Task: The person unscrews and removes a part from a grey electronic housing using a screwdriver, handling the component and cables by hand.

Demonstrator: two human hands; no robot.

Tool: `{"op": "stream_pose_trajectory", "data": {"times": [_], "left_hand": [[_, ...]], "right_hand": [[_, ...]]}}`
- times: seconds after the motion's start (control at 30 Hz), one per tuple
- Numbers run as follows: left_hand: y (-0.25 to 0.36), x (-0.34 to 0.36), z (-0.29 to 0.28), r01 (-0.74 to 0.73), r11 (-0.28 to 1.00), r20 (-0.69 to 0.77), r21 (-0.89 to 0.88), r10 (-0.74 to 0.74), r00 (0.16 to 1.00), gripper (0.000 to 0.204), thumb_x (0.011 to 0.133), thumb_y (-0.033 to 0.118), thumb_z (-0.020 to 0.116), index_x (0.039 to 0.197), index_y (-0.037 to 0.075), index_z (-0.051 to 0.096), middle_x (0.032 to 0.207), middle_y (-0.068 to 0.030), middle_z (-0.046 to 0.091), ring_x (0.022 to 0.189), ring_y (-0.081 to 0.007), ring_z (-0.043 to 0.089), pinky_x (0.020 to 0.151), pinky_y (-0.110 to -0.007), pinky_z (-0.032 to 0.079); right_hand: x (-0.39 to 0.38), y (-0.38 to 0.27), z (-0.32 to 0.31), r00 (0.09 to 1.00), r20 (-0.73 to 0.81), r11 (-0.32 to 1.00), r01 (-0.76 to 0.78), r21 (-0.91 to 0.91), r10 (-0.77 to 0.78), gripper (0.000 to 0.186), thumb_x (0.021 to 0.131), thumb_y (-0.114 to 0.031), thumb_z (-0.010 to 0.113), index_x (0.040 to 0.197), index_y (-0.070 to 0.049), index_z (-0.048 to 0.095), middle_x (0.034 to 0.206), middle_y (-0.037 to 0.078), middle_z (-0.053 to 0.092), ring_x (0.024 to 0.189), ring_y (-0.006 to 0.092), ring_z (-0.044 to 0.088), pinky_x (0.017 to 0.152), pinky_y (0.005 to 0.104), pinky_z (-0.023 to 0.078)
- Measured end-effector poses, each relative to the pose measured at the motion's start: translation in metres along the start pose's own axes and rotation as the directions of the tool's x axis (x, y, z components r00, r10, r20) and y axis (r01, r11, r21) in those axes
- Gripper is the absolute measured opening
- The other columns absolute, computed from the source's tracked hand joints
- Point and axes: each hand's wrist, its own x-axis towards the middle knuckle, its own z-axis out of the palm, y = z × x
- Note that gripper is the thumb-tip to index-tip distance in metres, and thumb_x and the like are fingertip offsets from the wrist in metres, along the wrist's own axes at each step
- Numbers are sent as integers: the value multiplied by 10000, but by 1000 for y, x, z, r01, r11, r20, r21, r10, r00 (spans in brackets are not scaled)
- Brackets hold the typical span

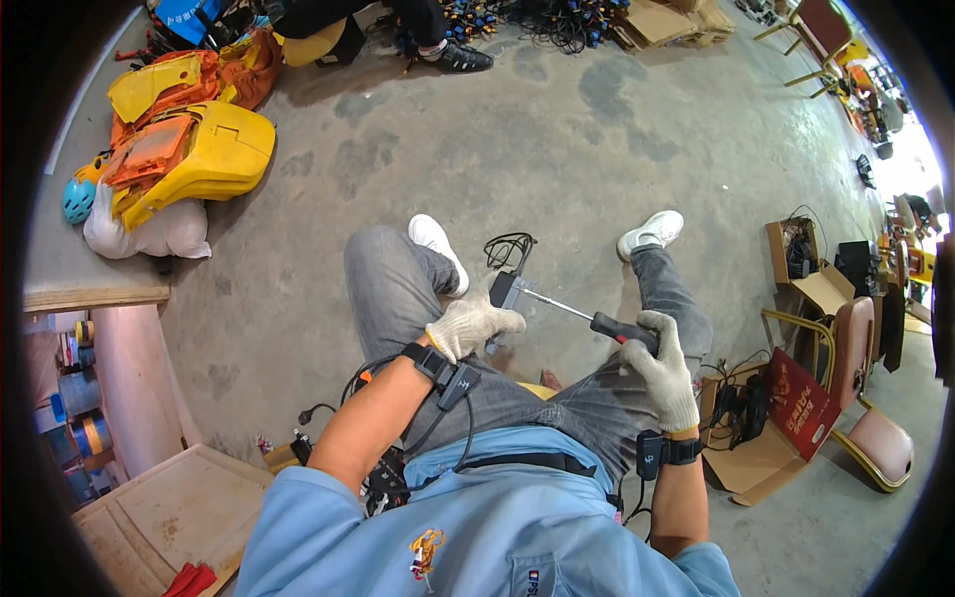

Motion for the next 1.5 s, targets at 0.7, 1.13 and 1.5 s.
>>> {"op": "stream_pose_trajectory", "data": {"times": [0.7,1.13,1.5], "left_hand": [[23,-14,1,25,998,-33,61,-23,999,768,799,314,860,1479,76,594,978,-72,689,820,-165,646,705,-317,541],[10,-7,1,7,1000,-31,-22,-8,999,860,765,207,875,1524,12,520,892,-92,718,731,-191,689,660,-341,577],[5,0,1,6,1000,-7,-1,-6,1000,719,776,193,872,1407,6,581,900,-75,705,720,-178,681,638,-340,573]], "right_hand": [[0,3,7,998,-20,996,54,-64,-56,452,1088,-240,642,1441,31,560,946,100,707,672,118,640,583,272,528],[6,-5,-9,931,133,923,-358,142,341,490,1073,-265,678,1448,21,545,1065,116,703,755,134,678,641,289,568],[8,-12,-18,935,203,945,-315,88,293,519,989,-202,735,1420,26,559,1189,138,680,890,147,723,778,308,611]]}}
